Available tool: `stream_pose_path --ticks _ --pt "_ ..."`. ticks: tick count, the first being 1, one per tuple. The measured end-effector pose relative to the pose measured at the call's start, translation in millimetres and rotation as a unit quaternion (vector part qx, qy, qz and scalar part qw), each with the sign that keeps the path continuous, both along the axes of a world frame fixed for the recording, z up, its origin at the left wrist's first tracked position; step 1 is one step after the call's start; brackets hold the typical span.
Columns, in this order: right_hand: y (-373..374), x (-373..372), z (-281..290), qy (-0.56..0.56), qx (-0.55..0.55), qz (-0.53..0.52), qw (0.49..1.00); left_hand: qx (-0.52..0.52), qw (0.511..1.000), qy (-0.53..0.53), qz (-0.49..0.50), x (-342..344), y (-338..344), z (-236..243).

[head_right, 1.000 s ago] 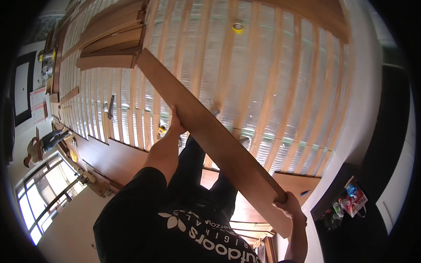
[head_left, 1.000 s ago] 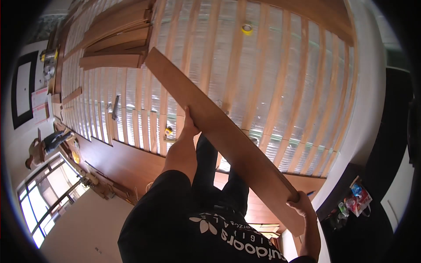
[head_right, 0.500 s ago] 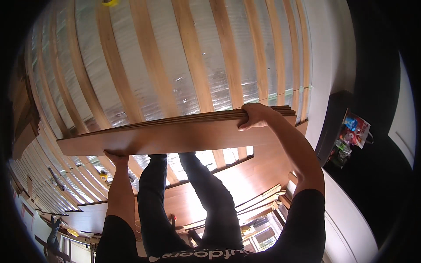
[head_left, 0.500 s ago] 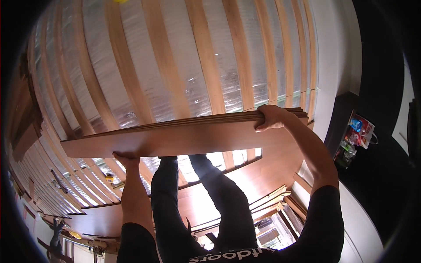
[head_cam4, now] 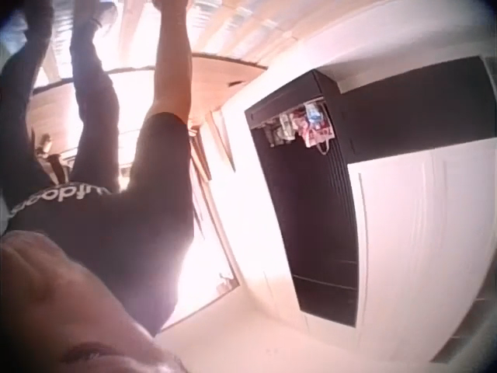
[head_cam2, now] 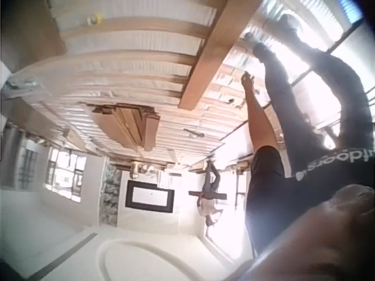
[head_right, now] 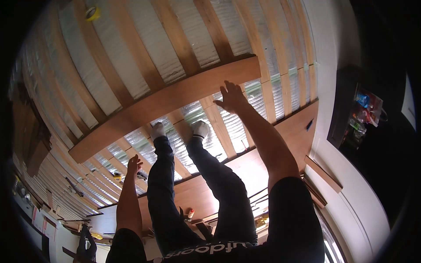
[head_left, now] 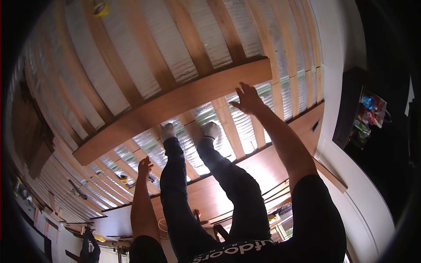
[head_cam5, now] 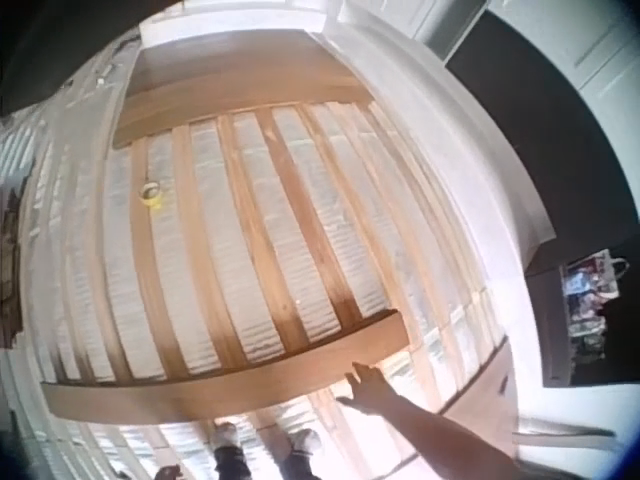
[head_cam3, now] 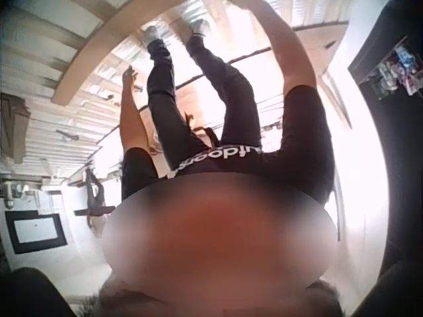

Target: The person lays wooden floor planks onto a subfloor grid, applies adhesive from a bottle, aligns the planks using a hammer, and secures them with a power nailer.

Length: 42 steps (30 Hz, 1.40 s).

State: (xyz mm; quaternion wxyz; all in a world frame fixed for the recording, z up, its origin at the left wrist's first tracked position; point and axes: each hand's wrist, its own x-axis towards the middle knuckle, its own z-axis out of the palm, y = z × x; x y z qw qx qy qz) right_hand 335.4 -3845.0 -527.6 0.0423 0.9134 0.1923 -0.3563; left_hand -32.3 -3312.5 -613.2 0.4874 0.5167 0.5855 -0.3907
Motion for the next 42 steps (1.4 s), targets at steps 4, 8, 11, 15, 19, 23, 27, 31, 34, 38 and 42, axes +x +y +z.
stream_pose_path --ticks 4,8,11,15,19,23,27,31,34,38,42 --pt "19.1 -169.7 144.3 0.197 0.167 -0.027 0.966 -0.020 0.978 -0.126 -0.165 -68.4 -52.6 192.4" --pt "-3.3 -313.4 301.1 0.220 0.186 0.047 0.956 0.056 0.953 -0.173 -0.244 -69.5 -108.2 428.6" --pt "-12.2 -342.1 387.3 0.201 0.185 0.040 0.961 0.078 0.945 -0.146 -0.282 -118.1 -144.6 559.1" --pt "-42.7 -369.9 463.9 0.323 0.133 -0.103 0.931 0.143 0.929 -0.237 -0.245 -217.5 -189.9 630.8" --pt "-94.6 -457.1 505.5 0.257 0.129 -0.139 0.948 0.129 0.923 -0.258 -0.253 -260.0 -233.6 659.1" --pt "-115.3 -530.5 545.5 0.080 0.221 -0.190 0.953 0.091 0.869 -0.279 -0.399 -322.7 -268.4 643.6" --pt "-146.8 -609.1 525.7 0.020 0.277 -0.125 0.952 0.053 0.892 -0.240 -0.379 -398.8 -297.4 676.2" --pt "-172.1 -612.5 569.6 0.012 0.316 -0.105 0.943 0.118 0.932 -0.255 -0.229 -526.5 -347.4 702.6" --pt "-186.1 -599.6 582.6 0.106 0.223 -0.011 0.969 0.140 0.956 -0.204 -0.157 -617.6 -398.4 720.1" --pt "-232.3 -571.7 537.6 0.196 0.194 0.113 0.955 0.181 0.969 -0.149 -0.081 -673.8 -475.7 700.5" --pt "-259.6 -541.9 519.1 0.231 0.205 0.145 0.940 0.293 0.928 -0.190 0.130 -712.5 -624.6 640.2"
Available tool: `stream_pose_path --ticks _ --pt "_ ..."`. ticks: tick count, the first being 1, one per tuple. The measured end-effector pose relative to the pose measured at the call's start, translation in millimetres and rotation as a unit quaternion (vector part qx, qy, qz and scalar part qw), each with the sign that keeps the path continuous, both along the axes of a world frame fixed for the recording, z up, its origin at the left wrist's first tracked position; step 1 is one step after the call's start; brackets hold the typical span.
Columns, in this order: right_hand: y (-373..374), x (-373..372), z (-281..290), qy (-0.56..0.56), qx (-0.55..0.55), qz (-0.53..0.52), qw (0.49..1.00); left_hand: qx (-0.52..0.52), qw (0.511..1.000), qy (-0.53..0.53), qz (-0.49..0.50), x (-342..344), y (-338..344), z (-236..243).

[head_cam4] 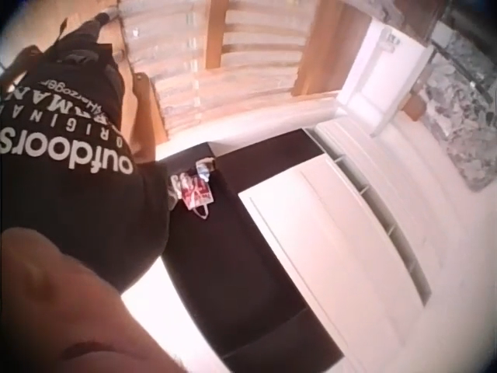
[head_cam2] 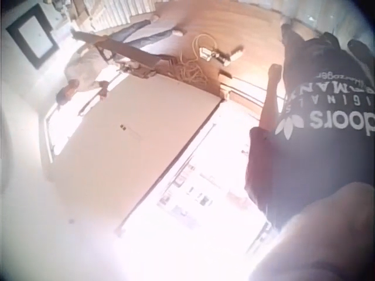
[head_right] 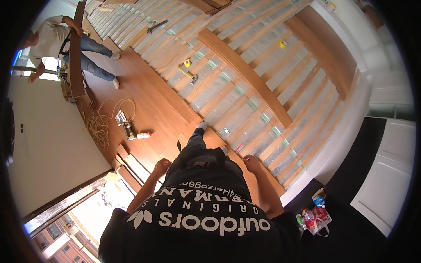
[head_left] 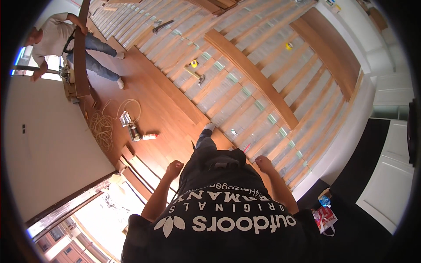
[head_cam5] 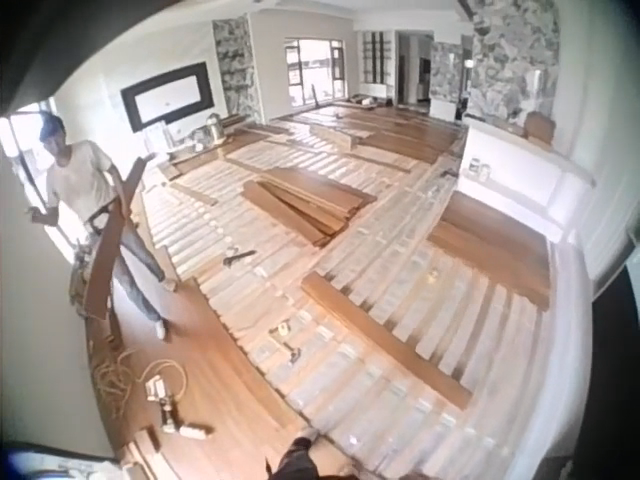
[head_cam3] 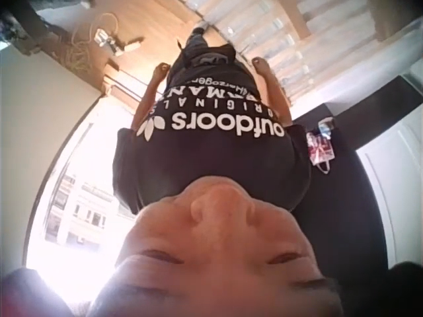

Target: The person lays wooden floor planks onto a subfloor grid, applies adhesive from a bottle, aligns the planks using a hammer, and secures them with a power nailer.

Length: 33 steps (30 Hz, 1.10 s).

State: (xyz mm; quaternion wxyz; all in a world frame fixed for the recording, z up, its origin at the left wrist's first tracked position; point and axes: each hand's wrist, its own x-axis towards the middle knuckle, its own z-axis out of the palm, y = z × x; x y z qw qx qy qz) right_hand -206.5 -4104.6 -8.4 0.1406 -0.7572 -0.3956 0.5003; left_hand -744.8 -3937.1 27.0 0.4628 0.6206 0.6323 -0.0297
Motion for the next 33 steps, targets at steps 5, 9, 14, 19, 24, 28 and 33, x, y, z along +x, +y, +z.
stream_pose_path --ticks 5,9,14,19,24,28,33 --pt "-20.8 0.2 -30.4 -0.022 0.057 0.013 0.998 0.144 0.946 -0.281 0.066 -90.4 -160.2 -91.9" --pt "-164.0 86.8 -41.3 -0.145 -0.080 0.055 0.985 -0.023 0.988 -0.152 -0.011 9.1 -133.8 -34.4" --pt "-137.7 19.9 -43.7 -0.100 -0.083 0.030 0.991 0.039 0.977 -0.092 0.186 23.4 -45.7 53.4" --pt "-102.2 -34.3 -12.2 -0.008 -0.010 -0.064 0.998 -0.037 0.996 -0.076 -0.019 70.2 10.4 58.0" --pt "-69.4 -100.1 37.2 0.043 -0.032 -0.032 0.998 -0.108 0.982 -0.063 -0.140 54.3 14.0 56.5" --pt "-79.0 -112.1 52.5 0.059 -0.010 -0.071 0.996 -0.060 0.964 -0.135 -0.221 46.9 11.1 64.4" --pt "-92.3 -108.7 33.7 0.030 -0.030 -0.053 0.998 -0.079 0.962 -0.040 -0.259 59.7 4.3 93.1"
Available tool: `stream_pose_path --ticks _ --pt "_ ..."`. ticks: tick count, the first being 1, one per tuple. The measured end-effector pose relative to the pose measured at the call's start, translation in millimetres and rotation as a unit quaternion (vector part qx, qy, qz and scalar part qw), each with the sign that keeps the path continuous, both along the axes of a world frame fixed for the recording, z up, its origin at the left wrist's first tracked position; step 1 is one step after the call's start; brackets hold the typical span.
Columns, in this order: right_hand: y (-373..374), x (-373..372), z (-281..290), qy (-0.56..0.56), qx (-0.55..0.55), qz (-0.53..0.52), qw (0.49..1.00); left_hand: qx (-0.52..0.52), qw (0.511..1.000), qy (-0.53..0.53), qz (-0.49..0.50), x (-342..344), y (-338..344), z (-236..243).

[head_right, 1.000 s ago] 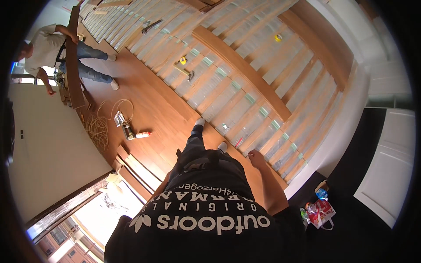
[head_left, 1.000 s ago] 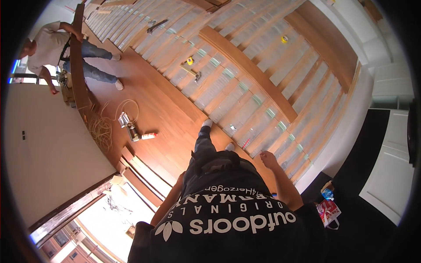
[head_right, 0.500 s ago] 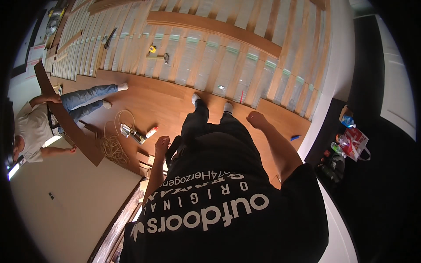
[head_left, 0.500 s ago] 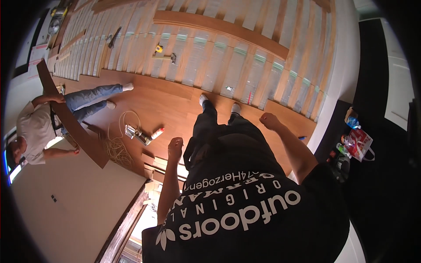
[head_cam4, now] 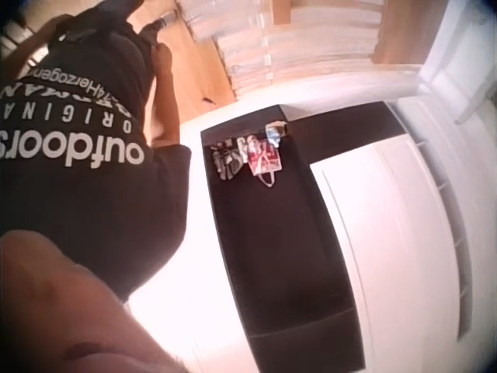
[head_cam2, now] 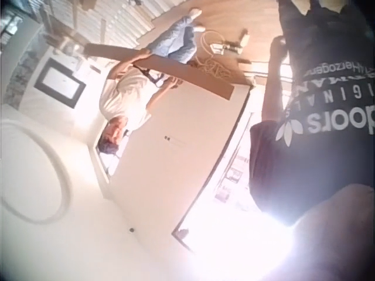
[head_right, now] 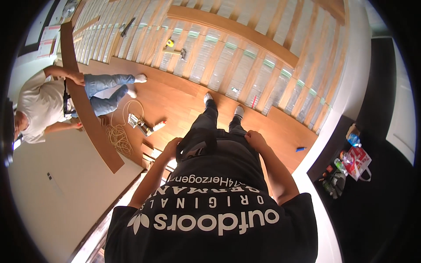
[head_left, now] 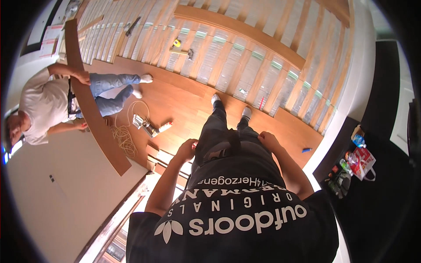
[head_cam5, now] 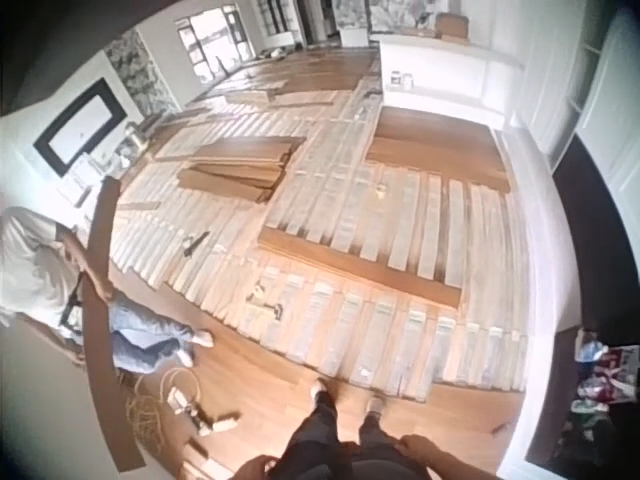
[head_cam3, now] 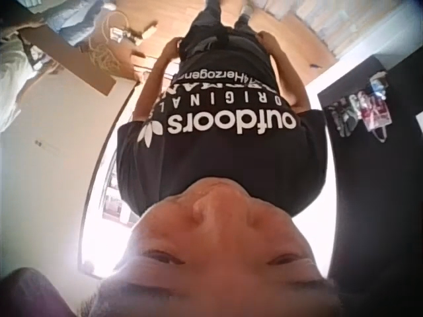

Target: The person lays wooden floor planks onto a subfloor grid, applies adhesive from a bottle, aligns the planks using a hammer, and secures them with a power nailer.

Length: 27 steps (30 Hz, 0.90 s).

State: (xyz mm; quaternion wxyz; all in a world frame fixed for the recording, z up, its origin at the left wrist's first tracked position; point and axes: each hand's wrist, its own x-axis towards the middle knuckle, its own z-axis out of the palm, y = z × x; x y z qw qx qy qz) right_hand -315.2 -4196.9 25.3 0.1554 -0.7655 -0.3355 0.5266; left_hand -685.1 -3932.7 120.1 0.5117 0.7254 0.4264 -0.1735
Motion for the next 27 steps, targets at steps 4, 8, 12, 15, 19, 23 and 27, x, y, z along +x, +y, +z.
stream_pose_path --ticks 4,8,12,15,19,23,27 --pt "14.9 10.0 -2.2 0.001 0.012 0.047 0.999 0.070 0.997 0.015 0.041 -17.5 -27.5 -4.3" --pt "34.2 31.9 3.2 0.001 -0.010 0.088 0.996 0.086 0.989 0.022 0.122 -17.2 -54.9 -5.3" --pt "59.0 67.9 12.8 -0.003 -0.030 0.138 0.990 0.088 0.983 0.002 0.163 14.5 -48.1 9.8" --pt "82.6 73.6 21.1 0.002 -0.025 0.188 0.982 0.221 0.967 -0.095 0.084 -1.5 -53.4 -9.9" --pt "74.9 80.3 21.8 0.034 -0.009 0.198 0.980 0.054 0.969 -0.142 0.196 2.3 -60.5 -38.5" --pt "51.9 90.6 26.9 0.016 -0.002 0.144 0.990 0.021 0.978 -0.169 0.120 26.4 -35.0 -45.3" --pt "45.9 70.0 24.6 -0.018 -0.013 0.117 0.993 -0.129 0.937 -0.113 0.303 -1.6 -20.6 -79.7"
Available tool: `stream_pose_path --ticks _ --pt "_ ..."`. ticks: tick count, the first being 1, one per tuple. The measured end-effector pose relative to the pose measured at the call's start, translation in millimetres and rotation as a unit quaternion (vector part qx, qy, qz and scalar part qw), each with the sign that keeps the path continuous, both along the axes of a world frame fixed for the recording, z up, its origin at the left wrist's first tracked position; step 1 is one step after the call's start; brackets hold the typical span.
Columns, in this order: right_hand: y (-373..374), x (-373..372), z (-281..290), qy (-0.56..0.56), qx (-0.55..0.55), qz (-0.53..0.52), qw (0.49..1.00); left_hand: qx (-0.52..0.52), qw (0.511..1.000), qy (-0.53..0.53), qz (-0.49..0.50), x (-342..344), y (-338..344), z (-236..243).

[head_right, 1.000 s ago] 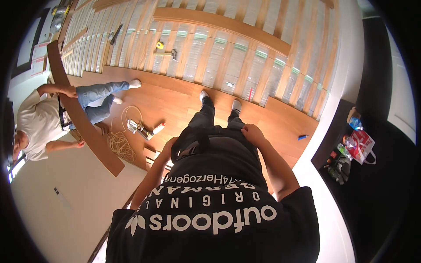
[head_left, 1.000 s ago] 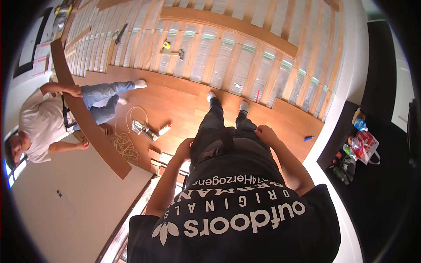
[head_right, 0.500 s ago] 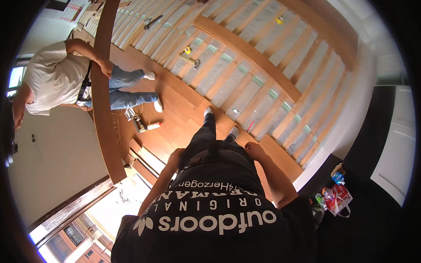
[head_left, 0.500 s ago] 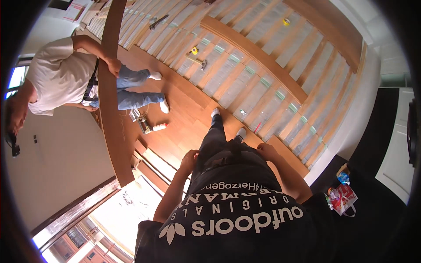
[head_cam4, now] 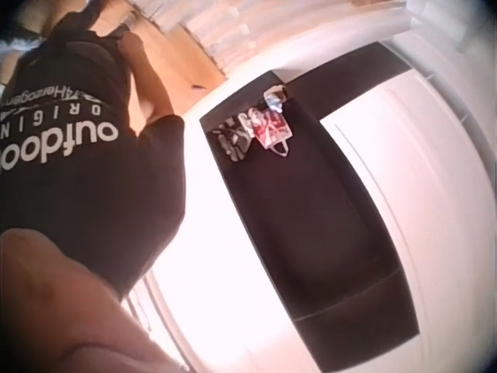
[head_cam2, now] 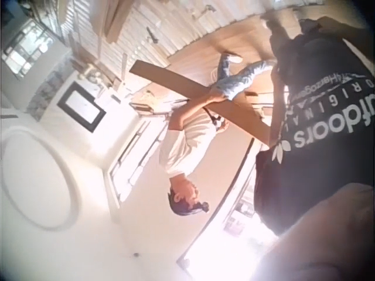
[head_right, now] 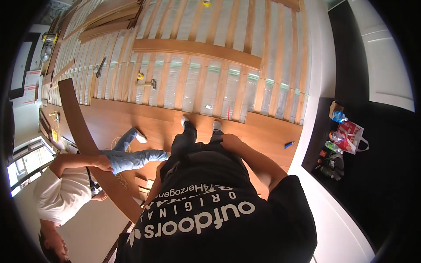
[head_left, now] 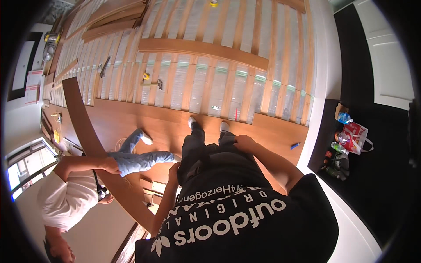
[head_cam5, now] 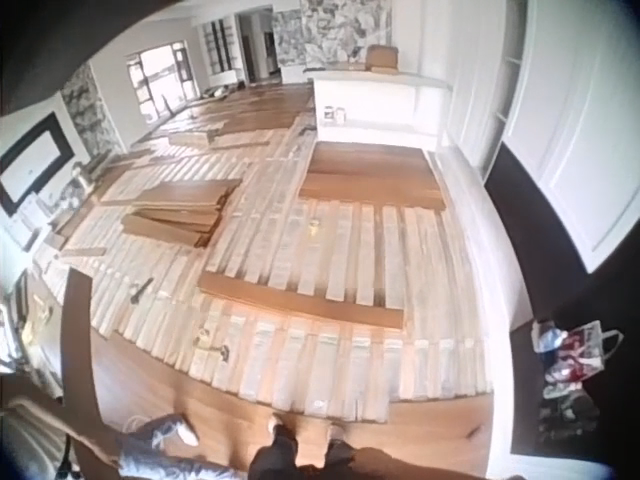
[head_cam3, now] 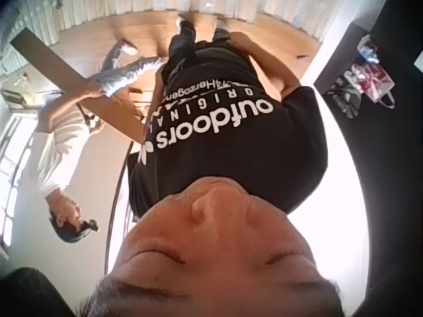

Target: The person lays wooden floor planks onto a subfloor grid, applies adhesive from a bottle, aligns the planks using a hammer, and secures them with a power nailer.

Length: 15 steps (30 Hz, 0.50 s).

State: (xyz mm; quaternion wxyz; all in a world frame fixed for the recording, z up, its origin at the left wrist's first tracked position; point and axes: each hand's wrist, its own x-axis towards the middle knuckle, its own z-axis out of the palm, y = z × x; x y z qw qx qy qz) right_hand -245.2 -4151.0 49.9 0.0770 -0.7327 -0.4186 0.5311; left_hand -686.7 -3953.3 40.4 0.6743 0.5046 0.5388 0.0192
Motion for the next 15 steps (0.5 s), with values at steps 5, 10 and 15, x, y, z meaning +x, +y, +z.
stream_pose_path --ticks 5,10,15 --pt "-42.6 -26.9 -17.4 -0.035 0.014 -0.176 0.984 0.173 0.890 0.242 -0.346 73.1 35.7 34.8" --pt "-70.3 -63.1 -27.0 -0.013 -0.020 -0.311 0.950 0.137 0.843 0.276 -0.442 83.2 64.6 46.3" --pt "-65.1 -91.7 -36.4 -0.033 -0.034 -0.404 0.913 -0.100 0.779 0.220 -0.579 122.9 97.8 59.6"
